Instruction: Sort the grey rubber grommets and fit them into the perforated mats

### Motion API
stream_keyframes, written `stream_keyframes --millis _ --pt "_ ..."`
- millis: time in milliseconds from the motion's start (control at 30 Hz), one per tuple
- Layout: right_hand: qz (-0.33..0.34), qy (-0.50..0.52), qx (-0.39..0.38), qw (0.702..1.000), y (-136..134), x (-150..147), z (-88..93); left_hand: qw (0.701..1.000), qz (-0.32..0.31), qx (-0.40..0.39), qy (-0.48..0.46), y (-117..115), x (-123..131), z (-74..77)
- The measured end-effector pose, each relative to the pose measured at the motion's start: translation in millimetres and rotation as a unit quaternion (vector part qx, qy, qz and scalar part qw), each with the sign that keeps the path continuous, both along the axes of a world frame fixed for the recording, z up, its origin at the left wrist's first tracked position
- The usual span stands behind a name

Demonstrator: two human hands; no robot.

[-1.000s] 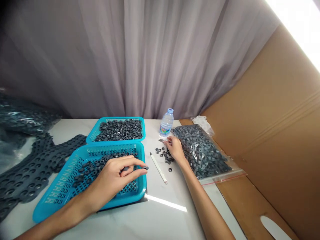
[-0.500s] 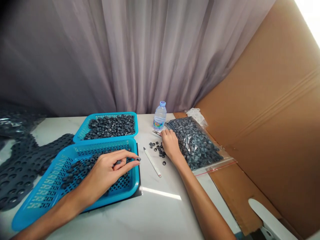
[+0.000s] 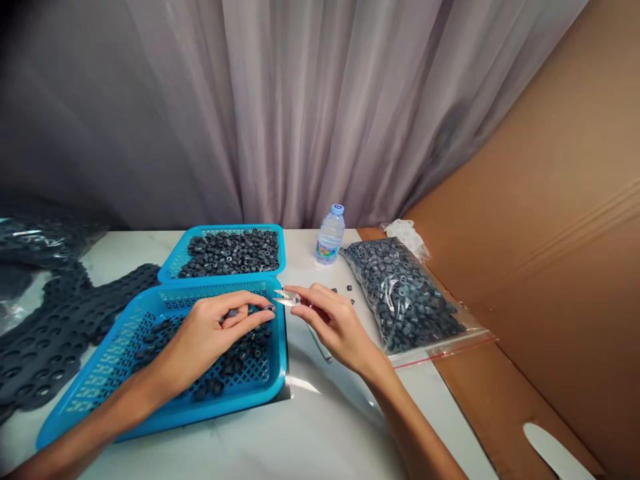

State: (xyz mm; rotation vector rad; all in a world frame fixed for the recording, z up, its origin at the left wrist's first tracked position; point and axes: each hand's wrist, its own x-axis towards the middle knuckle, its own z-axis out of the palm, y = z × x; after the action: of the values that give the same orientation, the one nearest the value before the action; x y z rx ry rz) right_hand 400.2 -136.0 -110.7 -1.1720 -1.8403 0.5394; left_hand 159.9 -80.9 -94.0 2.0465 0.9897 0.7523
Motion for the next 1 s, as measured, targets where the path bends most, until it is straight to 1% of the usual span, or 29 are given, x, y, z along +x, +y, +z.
stream_keyframes --millis 100,167,367,533,600,667,767,867,933,1000 --pt "0.034 -0.013 0.021 0.999 1 1 -3.0 1.0 0.003 -0.004 -0.004 2 -2 0.5" --pt "0.044 -0.026 0.036 0.998 2 2 -4.9 1.0 0.0 -0.003 -0.004 4 -3 0.3" --pt "0.045 -0.073 0.071 0.994 5 5 -11.7 1.0 -0.003 0.005 -0.001 4 -5 -0.5" --pt "0.038 -0.094 0.063 0.993 5 7 -13.1 1.0 0.0 0.005 0.009 2 -6 2.8" --pt "0.037 -0.095 0.06 0.993 5 7 -12.6 1.0 -0.001 0.007 0.012 2 -6 1.6" --pt "0.038 -0.091 0.058 0.993 5 6 -11.9 1.0 -0.003 0.01 0.02 4 -7 -2.8" --pt "0.029 -0.08 0.049 0.995 7 6 -11.0 0.999 -0.008 0.017 0.042 10 -10 -14.1" --pt "-0.003 -0.064 0.029 0.998 11 10 -11.1 0.998 -0.001 0.029 0.058 19 -11 -27.0" --pt "-0.026 -0.056 0.017 0.998 14 15 -11.8 0.997 -0.009 0.009 0.079 23 -10 -33.4" --pt "-0.036 -0.049 0.01 0.998 17 18 -12.7 0.997 0.029 0.018 0.066 24 -9 -36.7"
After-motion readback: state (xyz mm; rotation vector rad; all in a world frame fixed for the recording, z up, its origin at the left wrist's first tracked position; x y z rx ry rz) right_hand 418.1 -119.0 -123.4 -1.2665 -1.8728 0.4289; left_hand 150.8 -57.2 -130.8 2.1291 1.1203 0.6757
